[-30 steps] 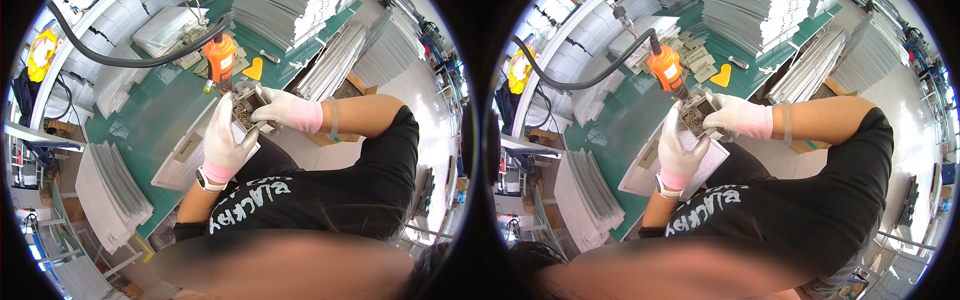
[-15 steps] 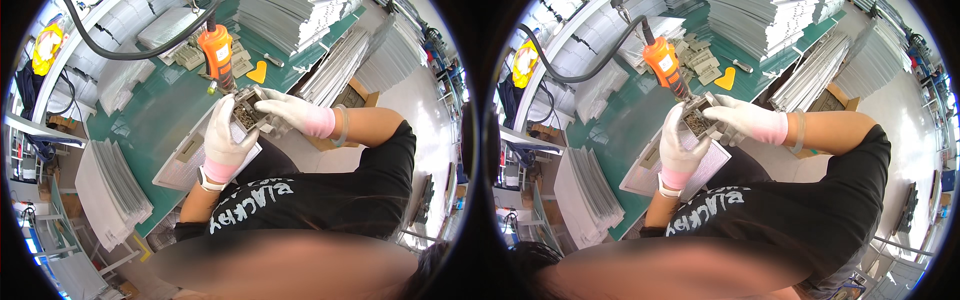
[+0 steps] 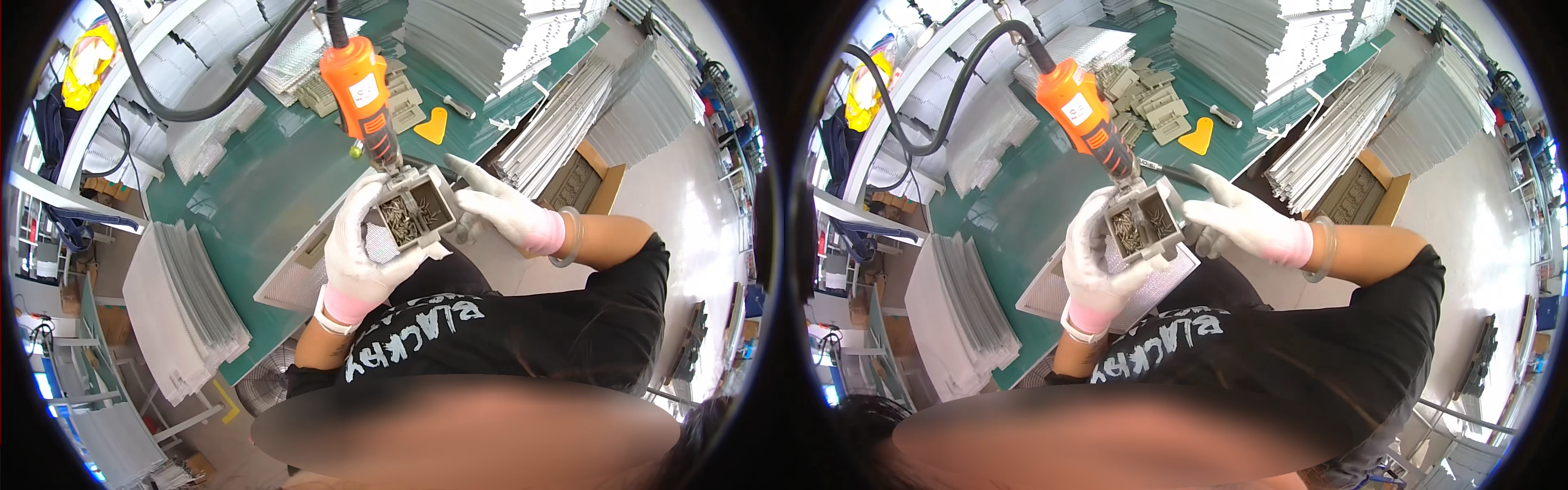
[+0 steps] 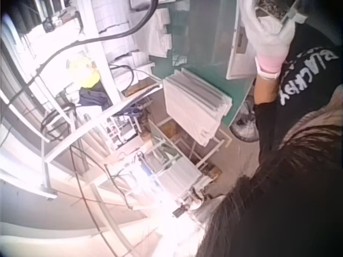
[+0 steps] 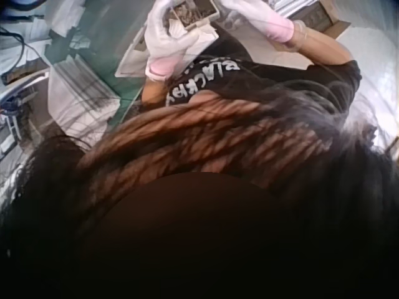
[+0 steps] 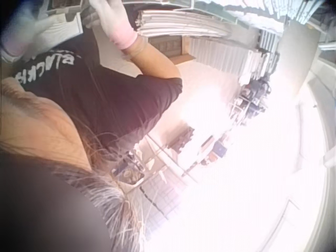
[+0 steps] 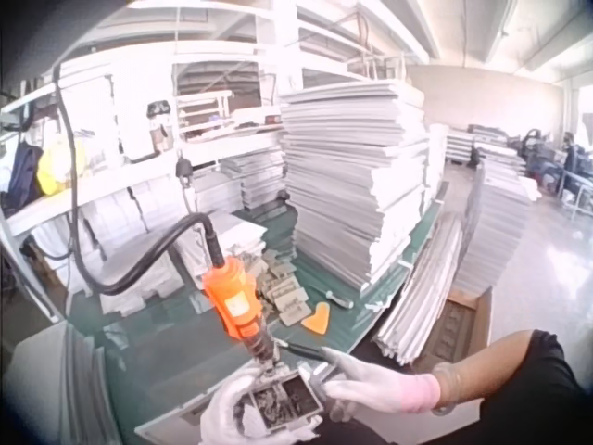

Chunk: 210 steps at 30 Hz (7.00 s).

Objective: Assembling mesh filter units by attaching plastic housing components using an electric screwdriver and a rubber mallet.

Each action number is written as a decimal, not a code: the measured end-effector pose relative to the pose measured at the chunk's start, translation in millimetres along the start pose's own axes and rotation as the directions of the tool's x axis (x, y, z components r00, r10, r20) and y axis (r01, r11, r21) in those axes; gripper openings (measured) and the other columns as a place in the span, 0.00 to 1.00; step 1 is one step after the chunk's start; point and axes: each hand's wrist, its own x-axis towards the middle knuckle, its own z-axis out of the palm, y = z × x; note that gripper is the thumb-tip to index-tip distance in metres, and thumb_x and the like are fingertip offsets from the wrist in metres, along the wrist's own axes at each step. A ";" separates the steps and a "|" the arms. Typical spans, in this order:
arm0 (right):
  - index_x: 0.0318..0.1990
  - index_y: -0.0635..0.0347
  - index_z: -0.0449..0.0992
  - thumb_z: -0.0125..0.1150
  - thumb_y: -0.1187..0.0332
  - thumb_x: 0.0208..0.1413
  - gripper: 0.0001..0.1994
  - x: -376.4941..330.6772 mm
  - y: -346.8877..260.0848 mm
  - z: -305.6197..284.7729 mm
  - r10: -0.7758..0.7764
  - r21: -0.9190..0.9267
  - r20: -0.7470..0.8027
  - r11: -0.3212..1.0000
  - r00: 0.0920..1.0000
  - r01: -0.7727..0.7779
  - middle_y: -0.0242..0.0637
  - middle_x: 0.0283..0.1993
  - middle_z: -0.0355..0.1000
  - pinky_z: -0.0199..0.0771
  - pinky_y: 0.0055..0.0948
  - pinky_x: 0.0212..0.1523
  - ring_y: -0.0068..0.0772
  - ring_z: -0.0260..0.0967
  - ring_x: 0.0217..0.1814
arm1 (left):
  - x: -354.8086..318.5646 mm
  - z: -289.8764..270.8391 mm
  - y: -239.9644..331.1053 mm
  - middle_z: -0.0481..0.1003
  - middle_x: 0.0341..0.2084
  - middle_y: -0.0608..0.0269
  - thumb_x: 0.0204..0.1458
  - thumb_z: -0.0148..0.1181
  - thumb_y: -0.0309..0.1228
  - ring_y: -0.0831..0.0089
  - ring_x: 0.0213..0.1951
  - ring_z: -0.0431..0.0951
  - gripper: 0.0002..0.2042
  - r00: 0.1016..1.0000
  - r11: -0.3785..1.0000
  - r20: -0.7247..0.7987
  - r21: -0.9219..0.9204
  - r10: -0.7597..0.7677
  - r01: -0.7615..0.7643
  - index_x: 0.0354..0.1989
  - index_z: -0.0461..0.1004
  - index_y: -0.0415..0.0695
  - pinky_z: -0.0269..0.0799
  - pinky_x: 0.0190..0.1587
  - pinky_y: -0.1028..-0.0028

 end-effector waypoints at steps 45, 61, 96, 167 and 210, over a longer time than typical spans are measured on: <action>0.70 0.59 0.52 0.71 0.57 0.46 0.46 12.8 19.6 -4.1 -0.410 0.533 -0.073 0.755 0.909 0.383 0.33 0.57 0.66 0.60 0.26 0.38 0.24 0.62 0.39 | 7.9 -5.8 -9.5 0.69 0.56 0.46 0.34 0.80 0.30 0.62 0.50 0.77 0.39 0.998 0.995 0.021 -0.085 0.061 -0.060 0.58 0.66 0.40 0.76 0.48 0.70; 0.67 0.46 0.52 0.77 0.65 0.42 0.46 41.4 7.8 -2.0 -0.742 0.482 -0.050 0.569 0.669 0.667 0.41 0.60 0.62 0.66 0.39 0.61 0.36 0.63 0.62 | 4.4 -2.3 -17.3 0.62 0.61 0.49 0.30 0.82 0.28 0.60 0.57 0.73 0.43 0.998 0.985 0.056 -0.168 -0.036 0.045 0.58 0.63 0.39 0.73 0.59 0.62; 0.70 0.62 0.56 0.72 0.43 0.42 0.51 41.4 -84.9 14.9 -0.640 -0.507 0.649 0.041 0.412 0.861 0.51 0.57 0.70 0.69 0.41 0.56 0.52 0.71 0.53 | 6.6 7.0 -3.5 0.65 0.61 0.52 0.37 0.77 0.28 0.64 0.59 0.70 0.51 0.998 0.983 -0.013 -0.176 -0.054 0.051 0.69 0.49 0.36 0.70 0.57 0.65; 0.76 0.41 0.31 0.76 0.61 0.44 0.60 64.0 12.1 20.4 -0.844 0.126 0.269 0.508 0.463 0.852 0.55 0.69 0.52 0.63 0.45 0.64 0.48 0.60 0.67 | -9.0 22.5 -30.7 0.70 0.50 0.45 0.38 0.71 0.22 0.56 0.49 0.75 0.43 0.947 0.976 -0.239 0.038 0.216 -0.213 0.66 0.56 0.37 0.71 0.52 0.63; 0.41 0.59 0.73 0.58 0.64 0.58 0.09 121.4 -179.0 42.3 -0.634 0.646 0.385 0.704 0.671 0.295 0.32 0.29 0.71 0.73 0.25 0.29 0.27 0.71 0.28 | -0.6 -98.4 -0.1 0.73 0.53 0.43 0.59 0.54 0.36 0.56 0.54 0.76 0.32 0.983 0.815 -0.167 0.579 0.071 0.039 0.69 0.53 0.32 0.69 0.56 0.60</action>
